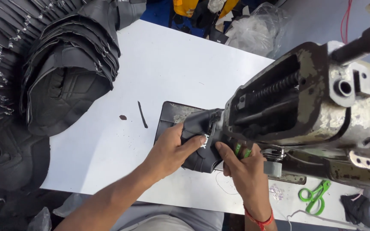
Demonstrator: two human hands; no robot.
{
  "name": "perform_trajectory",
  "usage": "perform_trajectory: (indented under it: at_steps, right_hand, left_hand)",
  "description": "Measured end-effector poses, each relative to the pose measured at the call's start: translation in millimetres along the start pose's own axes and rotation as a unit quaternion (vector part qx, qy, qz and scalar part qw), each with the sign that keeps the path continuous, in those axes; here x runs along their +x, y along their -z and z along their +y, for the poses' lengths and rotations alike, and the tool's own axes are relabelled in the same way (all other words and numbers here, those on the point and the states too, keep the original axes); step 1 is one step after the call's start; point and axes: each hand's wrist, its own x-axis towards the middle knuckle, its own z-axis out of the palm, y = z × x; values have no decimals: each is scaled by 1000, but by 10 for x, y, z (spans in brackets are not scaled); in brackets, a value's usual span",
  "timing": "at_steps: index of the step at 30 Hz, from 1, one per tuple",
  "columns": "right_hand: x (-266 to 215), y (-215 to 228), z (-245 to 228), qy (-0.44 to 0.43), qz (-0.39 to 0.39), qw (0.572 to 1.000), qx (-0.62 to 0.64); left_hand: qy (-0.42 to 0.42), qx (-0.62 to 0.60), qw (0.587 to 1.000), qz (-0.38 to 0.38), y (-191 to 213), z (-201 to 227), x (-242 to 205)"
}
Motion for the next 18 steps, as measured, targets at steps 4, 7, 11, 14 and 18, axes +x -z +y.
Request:
perform_trajectory:
  at_steps: [4,7,11,14,18]
  right_hand:
    - [108,46,17,-20,-24,999,-43]
    - [194,92,84,-21,-42,998,-43]
    - [265,126,162,13,-66,997,-26]
    - [312,148,218,-13,-48,999,-19]
    - [241,151,274,93,-78,990,-71]
  left_hand:
    - [-49,-2,998,30,-72,-32,24]
    - [-68,-5,996,54,-125,-37,24]
    - [-97,2,991,89,-196,-73,1]
    - [-53,37,994,93,-208,49,-27]
    - [8,62,995,76,-160,63,21]
